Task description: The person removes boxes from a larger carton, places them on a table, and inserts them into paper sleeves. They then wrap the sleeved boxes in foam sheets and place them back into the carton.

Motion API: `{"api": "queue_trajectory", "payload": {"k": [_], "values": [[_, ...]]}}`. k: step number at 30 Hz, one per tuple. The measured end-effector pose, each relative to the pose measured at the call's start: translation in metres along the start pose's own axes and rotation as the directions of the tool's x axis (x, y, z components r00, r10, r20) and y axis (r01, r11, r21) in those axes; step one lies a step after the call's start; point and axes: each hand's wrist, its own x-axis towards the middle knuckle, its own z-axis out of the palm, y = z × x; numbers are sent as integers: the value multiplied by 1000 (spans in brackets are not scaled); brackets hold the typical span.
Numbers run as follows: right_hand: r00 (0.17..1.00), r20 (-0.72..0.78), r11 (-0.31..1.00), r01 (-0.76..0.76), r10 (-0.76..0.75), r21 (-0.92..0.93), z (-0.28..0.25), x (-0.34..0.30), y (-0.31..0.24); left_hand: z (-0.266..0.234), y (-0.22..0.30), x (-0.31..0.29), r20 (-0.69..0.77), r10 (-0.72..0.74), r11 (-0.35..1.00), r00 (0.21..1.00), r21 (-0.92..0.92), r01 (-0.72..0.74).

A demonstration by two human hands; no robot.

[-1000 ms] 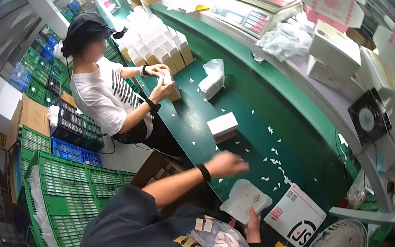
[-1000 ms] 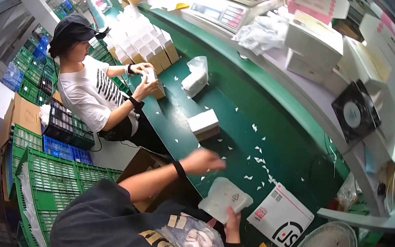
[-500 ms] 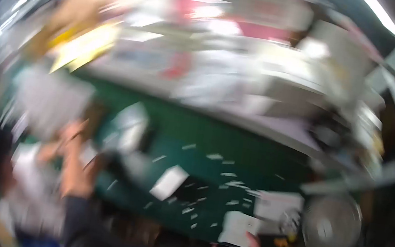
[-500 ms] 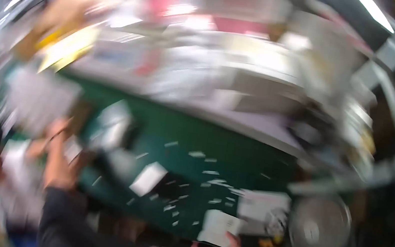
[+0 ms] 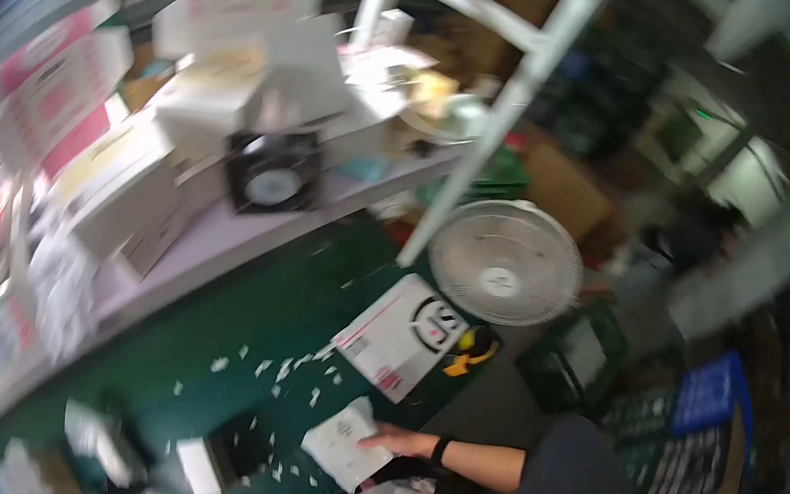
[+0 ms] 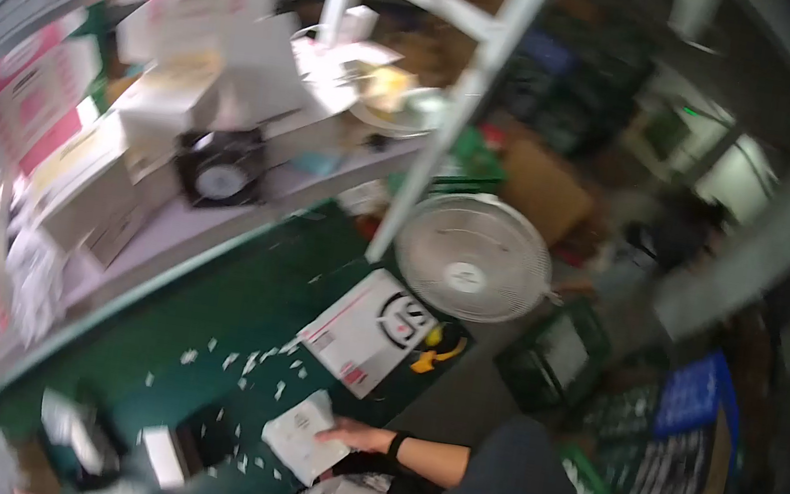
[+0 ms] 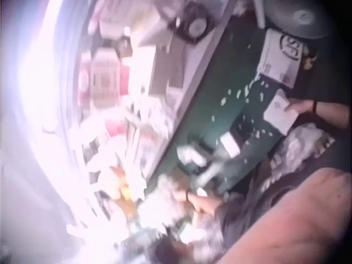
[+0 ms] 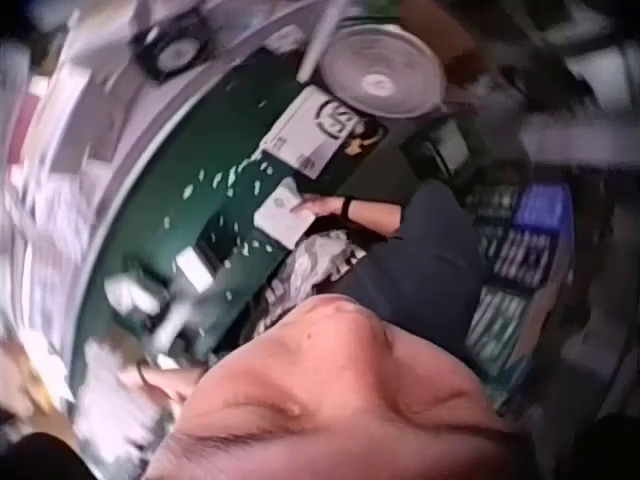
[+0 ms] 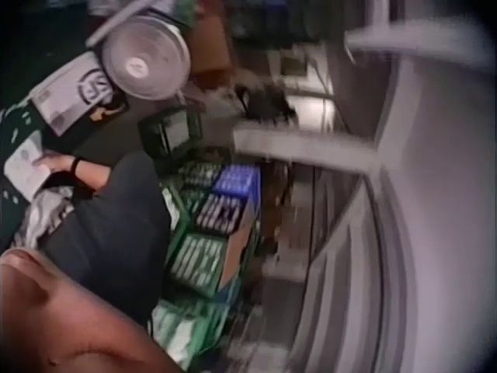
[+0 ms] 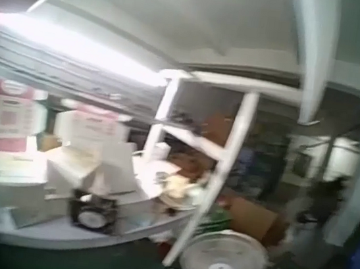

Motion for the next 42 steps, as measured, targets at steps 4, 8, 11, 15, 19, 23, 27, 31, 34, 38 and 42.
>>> {"api": "queue_trajectory", "payload": {"k": [4,8,11,15,19,23,27,31,34,38,42], "values": [[992,-105,983,-49,69,178,-44,-29,6,-126,130,-63,-160,300,953,940,85,-289],[991,-109,986,94,-78,140,-83,-47,15,-357,177,-206,-625,-45,908,780,-351,-229],[999,-16,976,41,-39,214,-124,-54,25,-429,212,-338,-584,237,899,777,-172,-404],[998,38,973,31,-40,230,-139,-55,12,-468,298,-465,-582,381,442,719,-569,-694],[999,-38,984,34,-28,174,-167,-61,11,-399,376,-532,-406,592,303,696,-688,-659],[992,-81,981,112,-101,157,-177,-65,21,-325,439,-552,-316,635,383,705,-664,-642],[990,-44,971,138,-132,195,-182,-77,21,-326,458,-569,-207,522,393,828,-803,-448],[990,-14,967,138,-138,214,-167,-81,9,-374,424,-544,-341,332,412,880,-787,-460],[985,-19,967,169,-169,188,-141,-88,-9,-352,373,-502,-306,58,634,950,-724,-272],[970,-37,970,241,-240,33,-113,-91,-28,-338,346,-506,111,202,717,973,-694,-70],[953,106,932,301,-284,-204,-61,-92,-66,-306,348,-515,435,362,544,824,-817,192]]}}
